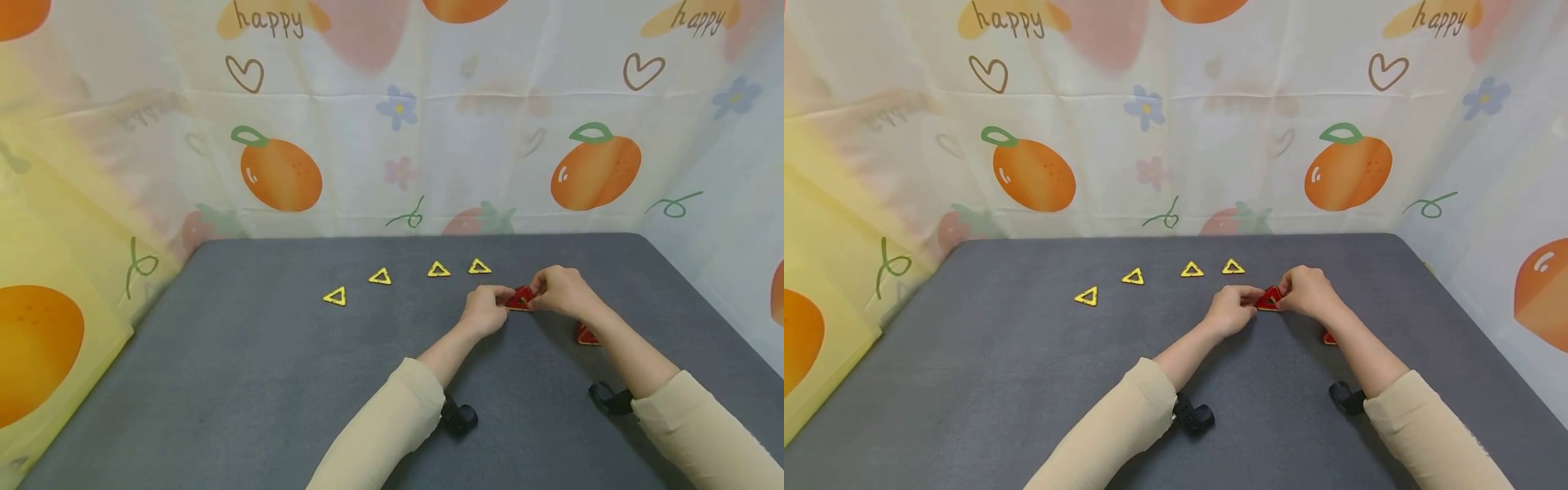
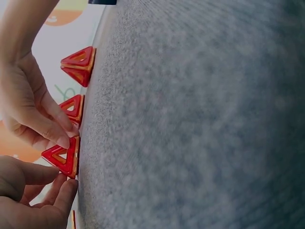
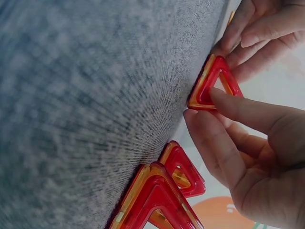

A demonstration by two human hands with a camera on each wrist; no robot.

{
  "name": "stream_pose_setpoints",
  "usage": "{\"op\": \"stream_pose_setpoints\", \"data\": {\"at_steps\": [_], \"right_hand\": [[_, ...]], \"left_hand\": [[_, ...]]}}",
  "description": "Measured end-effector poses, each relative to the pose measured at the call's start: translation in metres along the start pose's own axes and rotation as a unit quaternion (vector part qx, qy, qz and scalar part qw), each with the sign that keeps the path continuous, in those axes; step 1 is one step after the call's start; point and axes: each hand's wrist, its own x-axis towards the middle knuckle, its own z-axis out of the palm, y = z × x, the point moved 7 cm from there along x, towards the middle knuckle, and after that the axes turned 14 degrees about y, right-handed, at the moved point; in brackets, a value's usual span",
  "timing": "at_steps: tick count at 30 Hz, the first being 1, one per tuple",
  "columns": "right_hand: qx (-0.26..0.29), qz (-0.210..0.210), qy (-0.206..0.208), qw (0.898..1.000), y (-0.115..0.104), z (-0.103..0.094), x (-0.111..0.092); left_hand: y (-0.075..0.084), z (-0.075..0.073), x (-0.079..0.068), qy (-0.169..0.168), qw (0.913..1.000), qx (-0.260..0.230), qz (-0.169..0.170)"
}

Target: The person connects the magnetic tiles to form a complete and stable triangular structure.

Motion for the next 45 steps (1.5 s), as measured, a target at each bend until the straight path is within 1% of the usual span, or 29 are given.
{"op": "stream_pose_setpoints", "data": {"at_steps": [10, 15, 18, 21, 23, 26, 29, 33, 36, 39, 42, 45], "right_hand": [[-0.005, -0.003, 0.000, 1.000, -0.005, 0.001, 0.001], [-0.012, -0.003, 0.003, 1.000, -0.007, 0.002, 0.002], [-0.012, -0.004, 0.000, 1.000, -0.008, 0.000, 0.003], [-0.006, 0.002, 0.002, 1.000, -0.010, -0.004, 0.002], [-0.004, -0.003, 0.016, 1.000, -0.016, -0.009, 0.003], [0.004, -0.017, 0.050, 0.999, -0.027, -0.016, 0.006], [0.016, -0.028, 0.073, 0.997, -0.039, -0.022, 0.009], [0.041, -0.022, 0.077, 0.996, -0.049, -0.023, 0.015], [0.062, -0.015, 0.078, 0.995, -0.053, -0.020, 0.022], [0.086, -0.002, 0.074, 0.994, -0.055, -0.015, 0.031], [0.107, 0.017, 0.063, 0.992, -0.055, -0.009, 0.042], [0.124, 0.037, 0.048, 0.990, -0.054, -0.003, 0.053]], "left_hand": [[-0.001, -0.002, 0.001, 0.003, 1.0000, 0.006, -0.003], [-0.002, -0.003, 0.001, 0.002, 1.0000, 0.000, -0.002], [-0.002, -0.008, 0.001, 0.002, 0.9999, -0.002, 0.010], [-0.001, -0.021, 0.003, 0.004, 0.9994, 0.003, 0.035], [-0.001, -0.035, 0.005, 0.004, 0.9986, 0.006, 0.053], [-0.003, -0.065, 0.010, 0.007, 0.9971, 0.007, 0.075], [-0.008, -0.102, 0.016, 0.010, 0.9966, 0.005, 0.081], [-0.019, -0.155, 0.024, 0.022, 0.9963, 0.016, 0.082], [-0.031, -0.192, 0.028, 0.032, 0.9964, 0.027, 0.074], [-0.047, -0.222, 0.030, 0.034, 0.9970, 0.034, 0.061], [-0.066, -0.244, 0.033, 0.031, 0.9974, 0.042, 0.049], [-0.087, -0.261, 0.034, 0.030, 0.9974, 0.055, 0.035]]}}
